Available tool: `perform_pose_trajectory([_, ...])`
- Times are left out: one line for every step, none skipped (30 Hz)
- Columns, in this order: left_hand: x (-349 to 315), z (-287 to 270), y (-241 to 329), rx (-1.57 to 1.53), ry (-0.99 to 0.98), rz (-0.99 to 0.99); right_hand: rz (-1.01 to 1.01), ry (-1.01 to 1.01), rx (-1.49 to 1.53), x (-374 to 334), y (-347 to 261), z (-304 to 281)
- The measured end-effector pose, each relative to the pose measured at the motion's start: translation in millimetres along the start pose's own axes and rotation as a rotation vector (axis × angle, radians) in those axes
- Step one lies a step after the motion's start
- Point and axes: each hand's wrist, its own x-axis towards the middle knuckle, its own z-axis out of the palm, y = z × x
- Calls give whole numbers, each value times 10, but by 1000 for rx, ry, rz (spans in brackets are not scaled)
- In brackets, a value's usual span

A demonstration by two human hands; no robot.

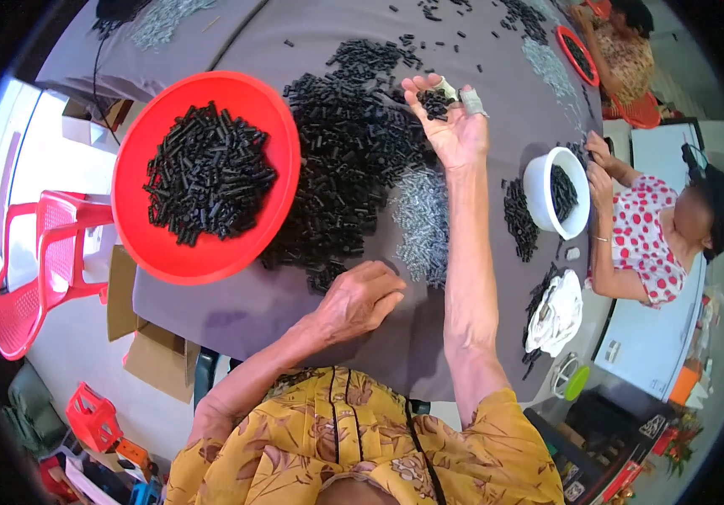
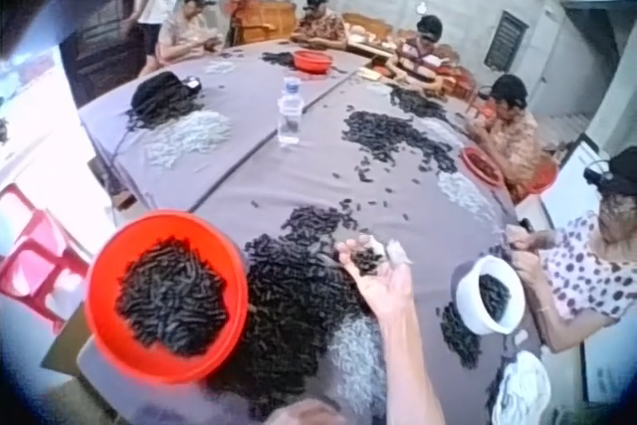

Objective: Sorting small black plastic components and inserting metal pins into them.

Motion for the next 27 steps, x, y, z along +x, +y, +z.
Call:
perform_pose_trajectory([-4,4,0,-3,5,2,-3,-13,17,-66,-35,-2])
perform_pose_trajectory([-3,2,15,3,1,-11,-9,-17,31,-146,-81,-7])
perform_pose_trajectory([3,-3,33,0,-21,-3,-31,-9,34,-226,-127,-15])
perform_pose_trajectory([9,-9,49,0,-18,-25,-46,-6,18,-314,-172,-29])
perform_pose_trajectory([10,-9,56,1,-15,-47,-61,-2,3,-409,-222,-48])
perform_pose_trajectory([5,-9,54,23,-12,-32,-89,12,-28,-515,-273,-72])
perform_pose_trajectory([5,-8,49,22,-16,-40,-114,27,-25,-624,-334,-121])
perform_pose_trajectory([8,-9,53,20,-19,-48,-136,64,-39,-735,-404,-177])
perform_pose_trajectory([16,-18,90,-2,-29,-109,-157,101,-52,-837,-478,-240])
perform_pose_trajectory([27,-12,108,16,-42,-97,-151,69,-4,-960,-590,-357])
perform_pose_trajectory([39,-4,107,35,-49,-92,-177,109,-2,-1068,-658,-468])
perform_pose_trajectory([53,21,114,41,-18,-72,-201,149,0,-1168,-720,-575])
perform_pose_trajectory([59,30,119,41,-37,-70,-238,190,-20,-1275,-734,-587])
perform_pose_trajectory([65,24,129,52,-34,-83,-280,266,-28,-1374,-734,-597])
perform_pose_trajectory([72,14,141,63,-29,-95,-319,342,-35,-1466,-734,-596])
perform_pose_trajectory([83,10,153,75,-44,-105,-350,388,-17,-1544,-736,-585])
perform_pose_trajectory([102,23,176,76,-57,-104,-359,394,-11,-1615,-748,-614])
perform_pose_trajectory([123,38,202,84,-35,-95,-394,391,-34,-1685,-772,-648])
perform_pose_trajectory([160,49,234,92,-12,-84,-431,385,-59,-1736,-807,-677])
perform_pose_trajectory([204,57,272,93,-21,-80,-462,409,-24,-1771,-836,-711])
perform_pose_trajectory([254,65,312,85,-23,-64,-469,412,-20,-1800,-863,-749])
perform_pose_trajectory([300,79,344,78,-22,-48,-506,435,-11,-1820,-889,-784])
perform_pose_trajectory([348,103,361,80,-27,-45,-542,459,-3,-1839,-916,-817])
perform_pose_trajectory([399,131,373,83,-41,-6,-561,448,-22,-1859,-944,-848])
perform_pose_trajectory([427,157,389,88,-53,31,-563,449,-19,-1867,-959,-852])
perform_pose_trajectory([440,186,401,89,-56,32,-587,460,-48,-1871,-973,-854])
perform_pose_trajectory([449,216,411,75,-98,25,-610,471,-78,-1873,-986,-859])
